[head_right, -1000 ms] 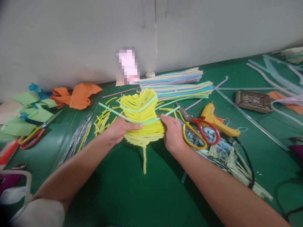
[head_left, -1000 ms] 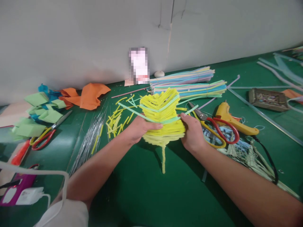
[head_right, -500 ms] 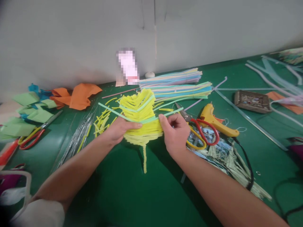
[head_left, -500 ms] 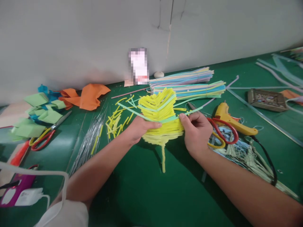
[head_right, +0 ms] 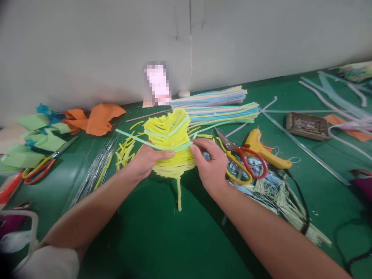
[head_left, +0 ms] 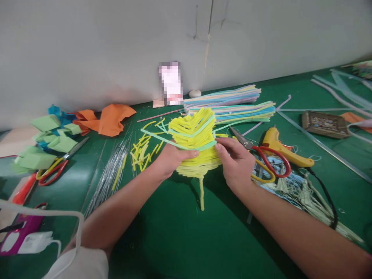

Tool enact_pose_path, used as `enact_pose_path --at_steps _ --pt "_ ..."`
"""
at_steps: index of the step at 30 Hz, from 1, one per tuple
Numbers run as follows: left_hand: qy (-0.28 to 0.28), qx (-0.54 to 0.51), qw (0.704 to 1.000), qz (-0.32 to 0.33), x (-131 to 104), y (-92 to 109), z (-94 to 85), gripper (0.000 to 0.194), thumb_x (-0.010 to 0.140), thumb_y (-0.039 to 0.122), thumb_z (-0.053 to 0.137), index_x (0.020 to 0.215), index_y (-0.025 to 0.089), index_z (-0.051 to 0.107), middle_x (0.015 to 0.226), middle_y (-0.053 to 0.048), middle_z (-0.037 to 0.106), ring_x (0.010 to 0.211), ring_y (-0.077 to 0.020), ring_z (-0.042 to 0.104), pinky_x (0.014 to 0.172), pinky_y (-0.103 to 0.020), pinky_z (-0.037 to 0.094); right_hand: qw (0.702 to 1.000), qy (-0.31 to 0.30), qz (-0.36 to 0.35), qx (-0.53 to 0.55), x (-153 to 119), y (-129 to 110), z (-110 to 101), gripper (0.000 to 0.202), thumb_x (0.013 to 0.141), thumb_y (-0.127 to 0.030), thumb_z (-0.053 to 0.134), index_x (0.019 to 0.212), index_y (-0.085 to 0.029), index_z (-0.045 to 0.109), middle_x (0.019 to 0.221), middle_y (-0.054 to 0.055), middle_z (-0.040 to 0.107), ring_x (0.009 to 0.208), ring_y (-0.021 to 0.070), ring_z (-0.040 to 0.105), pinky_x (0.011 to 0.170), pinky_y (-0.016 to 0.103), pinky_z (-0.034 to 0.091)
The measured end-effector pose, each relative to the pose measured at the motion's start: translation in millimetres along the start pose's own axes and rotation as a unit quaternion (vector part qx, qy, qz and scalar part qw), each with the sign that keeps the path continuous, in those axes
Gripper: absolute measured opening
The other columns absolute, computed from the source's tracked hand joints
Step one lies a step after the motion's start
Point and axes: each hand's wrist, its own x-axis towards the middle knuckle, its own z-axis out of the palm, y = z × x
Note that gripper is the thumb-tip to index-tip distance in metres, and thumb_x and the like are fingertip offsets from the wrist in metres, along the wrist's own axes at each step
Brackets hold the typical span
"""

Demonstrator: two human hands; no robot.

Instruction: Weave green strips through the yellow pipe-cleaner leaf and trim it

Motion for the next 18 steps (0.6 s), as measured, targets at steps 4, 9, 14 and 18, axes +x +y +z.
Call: enact_pose_path --at_steps 4,9,14,18 --pt "-0.012 -0.002 1.000 0.005 -1.6 1.1 2.1 0.063 0.063 0.030 0.084 0.121 0.018 0.066 0.125 -0.012 0.067 0.116 -0.0327 0.063 0.104 -0.049 0.049 0.996 -0.012 0.061 0.071 -3.2 -2.1 1.7 0.014 0.078 -0.038 0.072 0.086 -0.026 0.075 0.086 0.001 0.074 0.078 0.0182 0.066 0.073 0.034 0.053" --pt "-0.003 0.014 1.000 0.012 -1.9 1.2 4.0 0.055 0.063 0.029 0.084 0.114 0.017 0.069 0.126 -0.011 0.067 0.118 -0.0332 0.062 0.105 -0.050 0.047 0.982 0.010 0.133 0.132 -3.0 -6.5 4.8 0.021 0.070 -0.041 0.078 0.080 -0.023 0.072 0.077 0.001 0.073 0.071 0.0176 0.066 0.067 0.033 0.054" --pt "0.007 0.018 1.000 0.004 -0.5 -1.1 3.6 0.050 0.061 0.028 0.085 0.107 0.016 0.071 0.121 -0.011 0.069 0.115 -0.0333 0.063 0.104 -0.049 0.049 0.976 0.023 0.155 0.151 -3.0 -8.9 7.4 0.022 0.067 -0.040 0.081 0.074 -0.023 0.068 0.072 0.000 0.071 0.068 0.0160 0.064 0.064 0.031 0.054" --pt "0.010 0.011 1.000 -0.001 -0.9 -1.6 3.2 0.052 0.061 0.029 0.085 0.108 0.016 0.071 0.123 -0.011 0.068 0.116 -0.0340 0.062 0.104 -0.050 0.048 0.973 0.023 0.166 0.161 -3.6 -6.9 7.5 0.020 0.068 -0.039 0.080 0.072 -0.024 0.068 0.070 0.000 0.070 0.065 0.0147 0.062 0.062 0.030 0.052"
